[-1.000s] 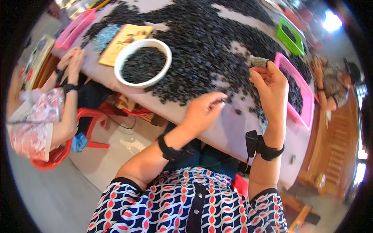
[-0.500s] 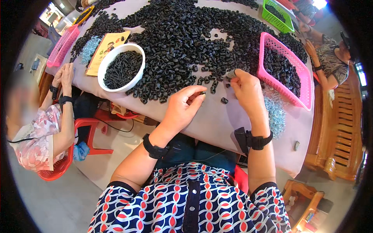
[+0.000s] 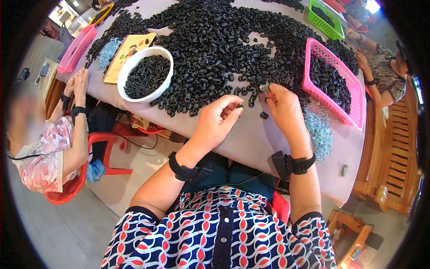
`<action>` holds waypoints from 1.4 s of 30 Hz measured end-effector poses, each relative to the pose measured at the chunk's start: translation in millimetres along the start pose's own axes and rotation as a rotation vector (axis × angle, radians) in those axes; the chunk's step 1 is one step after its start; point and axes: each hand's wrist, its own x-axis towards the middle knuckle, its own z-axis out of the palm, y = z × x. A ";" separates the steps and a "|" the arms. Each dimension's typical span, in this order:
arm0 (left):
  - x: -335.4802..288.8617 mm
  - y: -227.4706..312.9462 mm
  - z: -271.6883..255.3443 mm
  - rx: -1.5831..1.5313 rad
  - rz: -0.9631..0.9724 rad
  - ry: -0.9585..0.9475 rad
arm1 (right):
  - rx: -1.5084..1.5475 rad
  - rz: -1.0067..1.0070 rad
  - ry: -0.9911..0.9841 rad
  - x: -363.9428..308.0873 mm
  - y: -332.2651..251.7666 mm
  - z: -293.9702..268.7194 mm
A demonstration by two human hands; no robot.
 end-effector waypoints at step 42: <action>-0.9 2.9 3.3 0.089 -0.011 0.019 | 0.583 0.215 -0.128 -4.5 -10.4 13.8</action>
